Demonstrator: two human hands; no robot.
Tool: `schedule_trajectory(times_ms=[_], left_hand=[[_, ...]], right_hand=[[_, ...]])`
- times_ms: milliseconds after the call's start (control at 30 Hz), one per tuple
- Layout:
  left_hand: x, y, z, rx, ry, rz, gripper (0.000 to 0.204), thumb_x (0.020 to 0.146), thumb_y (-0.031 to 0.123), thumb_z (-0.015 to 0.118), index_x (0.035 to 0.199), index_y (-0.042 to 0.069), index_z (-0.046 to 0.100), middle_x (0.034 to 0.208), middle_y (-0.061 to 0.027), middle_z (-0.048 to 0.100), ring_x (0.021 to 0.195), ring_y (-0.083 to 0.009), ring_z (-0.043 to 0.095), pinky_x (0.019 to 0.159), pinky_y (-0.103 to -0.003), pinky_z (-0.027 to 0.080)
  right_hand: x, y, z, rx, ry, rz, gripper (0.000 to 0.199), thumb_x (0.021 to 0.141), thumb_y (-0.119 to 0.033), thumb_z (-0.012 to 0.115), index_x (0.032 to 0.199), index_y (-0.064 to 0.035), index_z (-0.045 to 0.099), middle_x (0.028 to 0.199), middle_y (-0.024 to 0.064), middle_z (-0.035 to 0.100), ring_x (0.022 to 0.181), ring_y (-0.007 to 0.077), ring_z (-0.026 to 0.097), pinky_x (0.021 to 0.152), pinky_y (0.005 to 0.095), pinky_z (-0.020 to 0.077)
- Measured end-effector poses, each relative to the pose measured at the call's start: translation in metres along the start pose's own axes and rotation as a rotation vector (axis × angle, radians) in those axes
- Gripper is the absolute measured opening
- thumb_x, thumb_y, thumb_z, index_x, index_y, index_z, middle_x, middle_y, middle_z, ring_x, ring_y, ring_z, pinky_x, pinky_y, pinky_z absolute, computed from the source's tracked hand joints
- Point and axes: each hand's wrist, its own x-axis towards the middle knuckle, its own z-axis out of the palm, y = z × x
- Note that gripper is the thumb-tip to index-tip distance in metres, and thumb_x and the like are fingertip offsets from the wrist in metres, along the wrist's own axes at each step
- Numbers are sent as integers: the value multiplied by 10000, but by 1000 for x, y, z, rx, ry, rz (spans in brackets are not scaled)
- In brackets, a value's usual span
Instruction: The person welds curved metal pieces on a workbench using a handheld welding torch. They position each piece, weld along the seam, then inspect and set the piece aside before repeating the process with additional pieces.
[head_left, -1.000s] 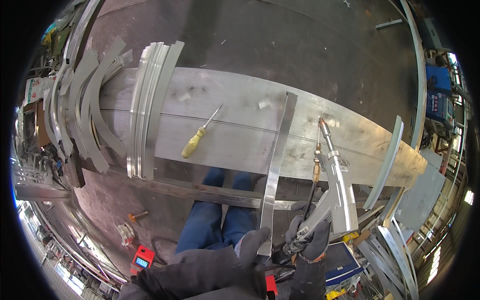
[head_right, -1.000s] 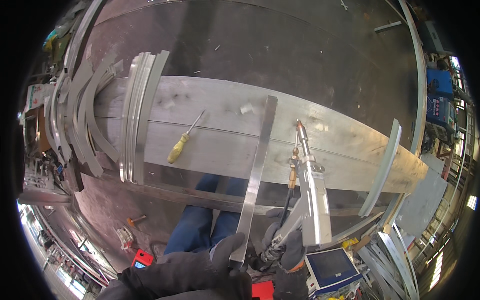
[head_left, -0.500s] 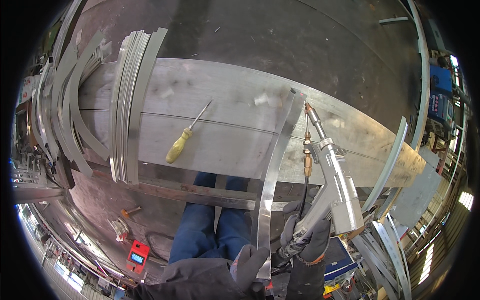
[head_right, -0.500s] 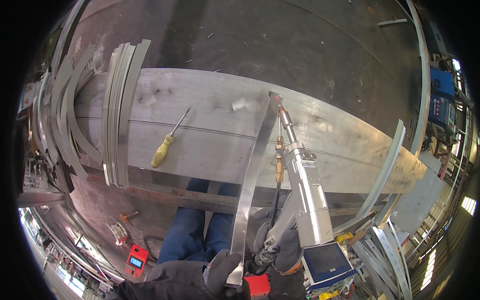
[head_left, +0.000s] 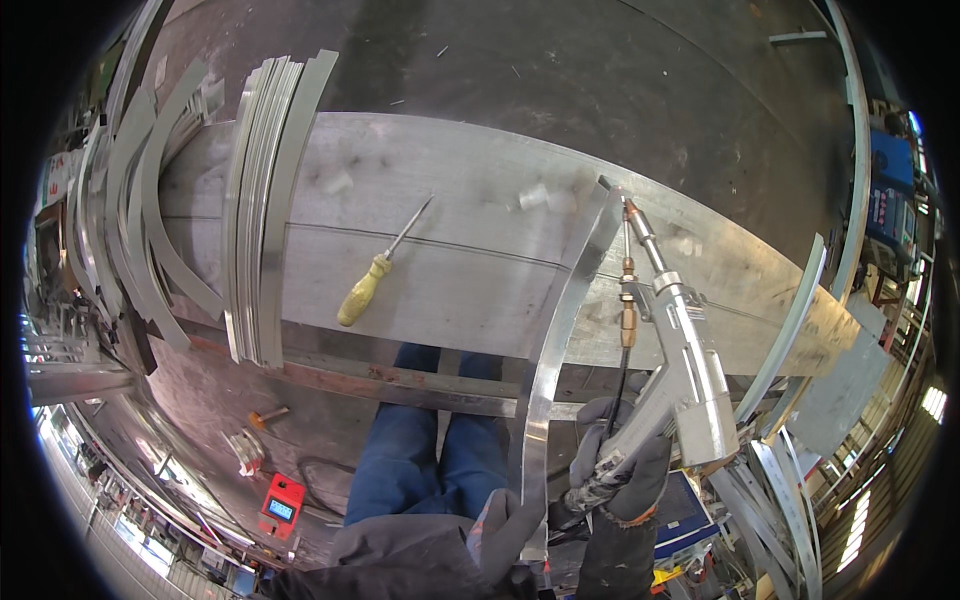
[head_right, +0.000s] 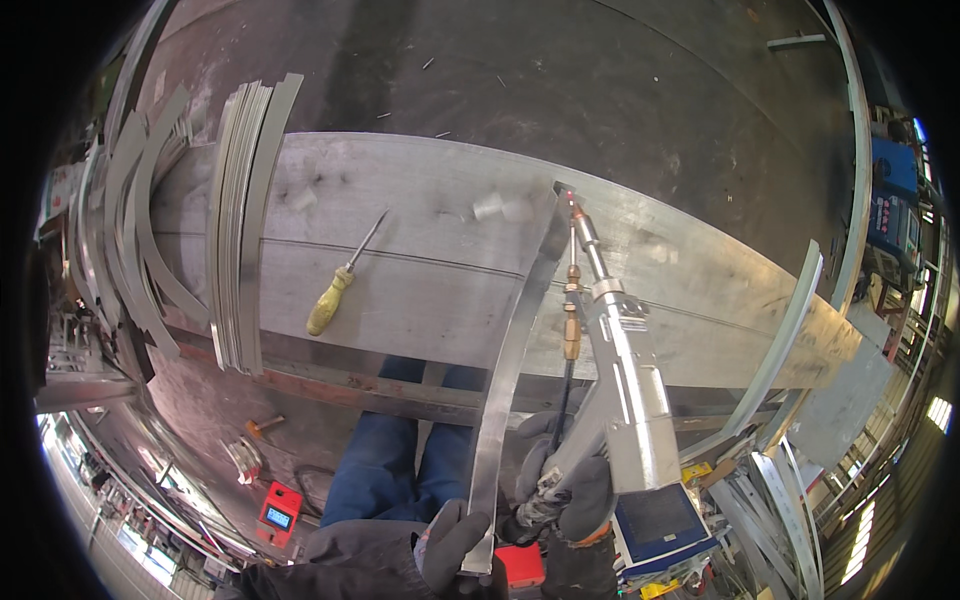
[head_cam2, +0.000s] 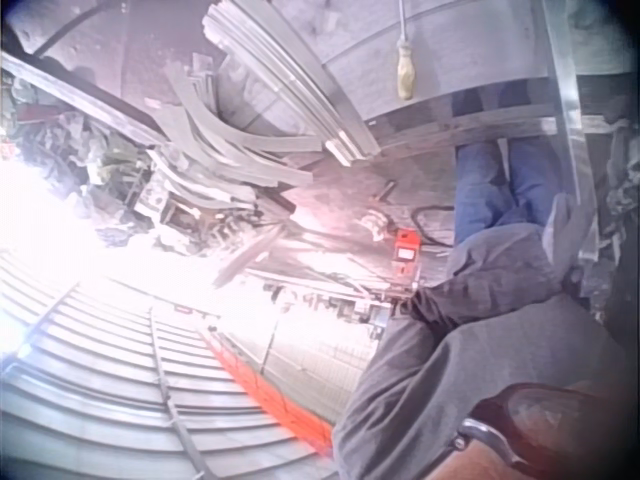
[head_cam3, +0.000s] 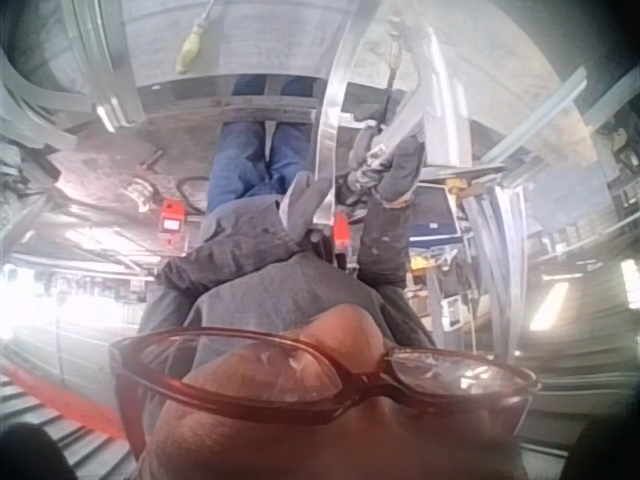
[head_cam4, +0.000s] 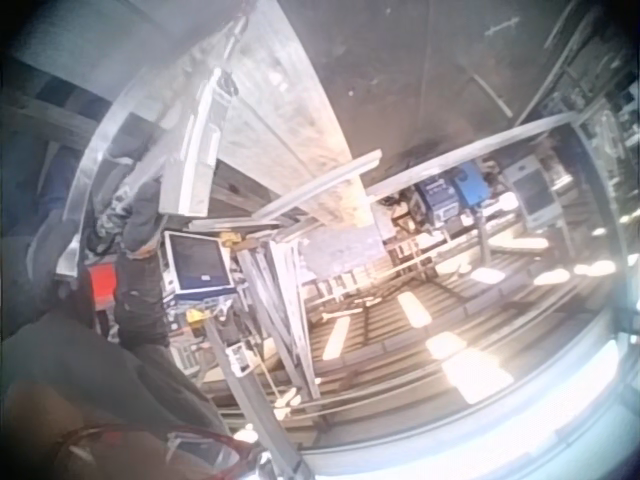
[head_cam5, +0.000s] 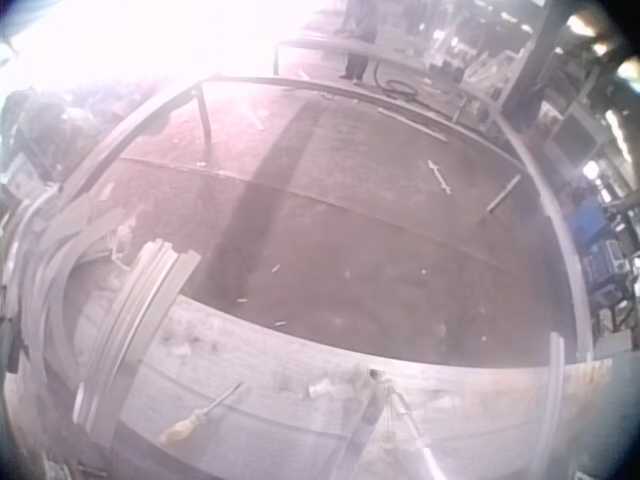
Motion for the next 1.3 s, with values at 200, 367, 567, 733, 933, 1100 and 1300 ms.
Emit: schedule_trajectory(times_ms=[200,367,567,733,933,1100,1300], left_hand=[[11,119,9,305,346,-232,282,960,158,618,1164,9,495,934,-93,601,823,-142,586,706,-293,476],[8,161,-3,337,274,-72,286,970,145,524,1222,52,426,967,-51,506,801,-124,522,694,-310,465],[-11,186,-7,478,332,-42,379,926,194,633,1201,48,416,862,-63,542,696,-121,525,602,-305,468],[-22,200,-6,598,157,198,378,989,217,563,1294,54,411,952,-47,525,822,-123,529,671,-306,477],[3,201,-11,489,-218,213,384,973,158,608,1306,43,455,1076,-76,583,994,-141,570,863,-322,477],[52,204,-14,885,50,583,438,953,187,629,1321,23,458,1103,-85,602,1044,-195,594,917,-349,486],[96,219,-26,561,-99,502,596,913,211,686,1418,24,431,1103,-79,603,1006,-196,579,895,-347,487]], right_hand=[[30,-18,-40,57,190,-298,874,925,-649,559,1448,21,358,1021,272,643,492,203,582,383,322,482],[129,-29,-133,127,-131,-189,760,991,-662,443,1547,-155,337,1243,275,652,637,196,670,498,319,540],[179,3,-183,133,178,25,691,1000,-650,453,1454,-129,449,995,229,705,704,277,699,653,434,603],[49,-82,-90,-528,316,-611,678,952,-238,690,1504,-6,372,1413,221,518,1178,270,607,972,388,513],[-160,-190,42,-758,106,-1277,701,694,-47,860,1324,-7,554,1158,142,654,964,246,689,836,348,566],[-222,-199,72,-801,54,-1547,358,665,-33,803,1012,-52,719,968,119,703,790,303,712,660,362,573],[-243,-179,85,-778,-70,-1710,329,628,-26,828,937,-44,715,953,118,709,786,299,708,654,372,579]])
